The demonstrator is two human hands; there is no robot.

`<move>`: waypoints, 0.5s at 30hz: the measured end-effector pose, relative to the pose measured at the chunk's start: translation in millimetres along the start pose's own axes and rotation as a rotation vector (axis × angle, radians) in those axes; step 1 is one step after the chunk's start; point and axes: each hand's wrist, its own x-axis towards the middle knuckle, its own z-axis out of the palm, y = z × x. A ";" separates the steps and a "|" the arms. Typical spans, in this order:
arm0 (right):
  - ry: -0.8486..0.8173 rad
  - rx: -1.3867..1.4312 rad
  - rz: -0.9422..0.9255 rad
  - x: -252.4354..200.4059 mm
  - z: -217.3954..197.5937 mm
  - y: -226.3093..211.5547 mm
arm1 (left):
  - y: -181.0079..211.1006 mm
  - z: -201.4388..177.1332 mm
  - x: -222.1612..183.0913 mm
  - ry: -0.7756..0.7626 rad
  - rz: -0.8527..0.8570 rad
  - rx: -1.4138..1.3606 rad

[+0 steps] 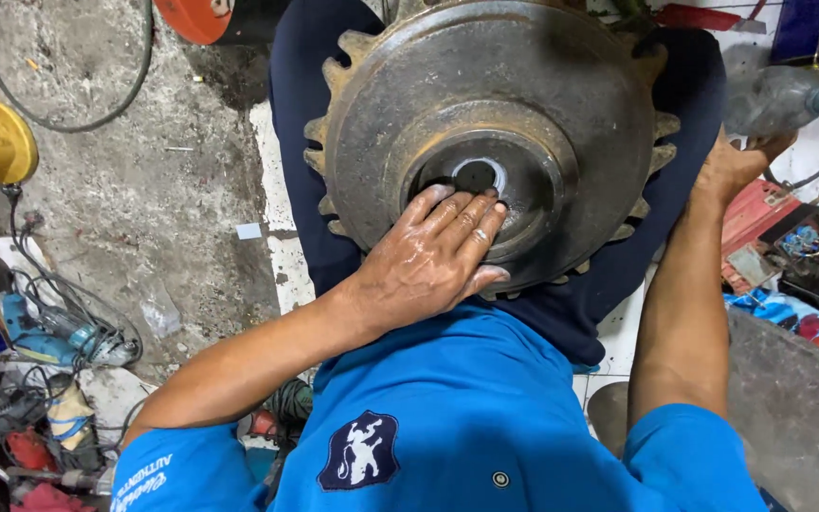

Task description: Cleaning and measuring the bore of a large metal sprocket using a rag, liquid, and a vernier caliper.

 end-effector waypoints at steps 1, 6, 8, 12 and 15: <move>-0.128 -0.354 -0.347 18.7 -22.3 6.5 | -0.5 -1.7 0.6 0.014 0.002 0.001; -0.116 -0.830 -0.667 43.2 -50.2 3.1 | 1.1 -7.6 0.6 0.036 0.000 0.073; -0.239 -1.015 -0.750 8.0 -14.4 -9.5 | 1.0 -9.6 1.0 -0.009 0.011 0.178; -0.139 -1.017 -0.743 -27.1 15.7 -46.1 | -6.5 -6.7 -5.1 0.000 0.061 0.265; -0.170 -1.095 -0.757 -52.3 34.2 -101.2 | -12.4 -10.5 -12.1 -0.069 0.116 0.352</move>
